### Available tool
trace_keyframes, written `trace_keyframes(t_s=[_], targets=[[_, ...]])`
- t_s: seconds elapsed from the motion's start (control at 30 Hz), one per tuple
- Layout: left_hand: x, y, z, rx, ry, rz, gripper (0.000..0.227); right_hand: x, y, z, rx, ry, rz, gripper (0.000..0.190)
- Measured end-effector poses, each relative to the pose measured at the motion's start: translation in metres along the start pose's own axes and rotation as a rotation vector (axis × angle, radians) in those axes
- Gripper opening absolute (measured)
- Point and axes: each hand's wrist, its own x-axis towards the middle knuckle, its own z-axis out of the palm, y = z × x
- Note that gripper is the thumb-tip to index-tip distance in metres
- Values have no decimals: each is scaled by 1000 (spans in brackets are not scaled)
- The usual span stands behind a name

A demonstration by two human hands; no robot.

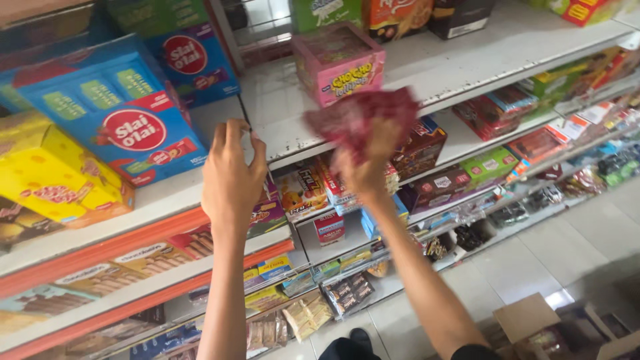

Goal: The person wipes the surfaces of several store shelves using a cloth, moving boxes of snacks aside to reach the back of the shelves.

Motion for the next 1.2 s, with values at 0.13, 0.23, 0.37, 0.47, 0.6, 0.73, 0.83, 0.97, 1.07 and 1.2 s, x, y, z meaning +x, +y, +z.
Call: trace_keyframes(t_s=[0.13,0.23,0.37,0.47,0.6,0.73,0.83,0.97,1.07,1.2], targets=[[-4,-4,-3,24,-24,-39,15,-6,-112,18,131,-10,-331,70],[-8,-12,-2,-34,-9,69,19,12,-136,15,25,-45,-337,61],[-3,-19,4,-40,-27,118,14,36,-115,2,-12,-168,-372,60],[-5,-23,2,-33,-70,163,15,39,-107,-8,-49,-228,-374,61],[-4,-28,1,-43,-74,242,26,50,-89,-20,-43,-211,-320,63],[-8,-31,-1,-88,-94,228,27,55,-69,-31,-57,-144,-322,60],[-7,-32,-1,-58,-88,231,26,57,-67,-29,-88,-80,-387,54],[-10,-28,-4,-67,-88,214,26,54,-72,-24,-34,-101,-277,49],[-7,-25,-3,-44,-104,194,24,55,-71,-24,-47,-56,-311,53],[-8,-26,-2,-21,-96,181,22,54,-69,-26,-40,-97,-299,51]])
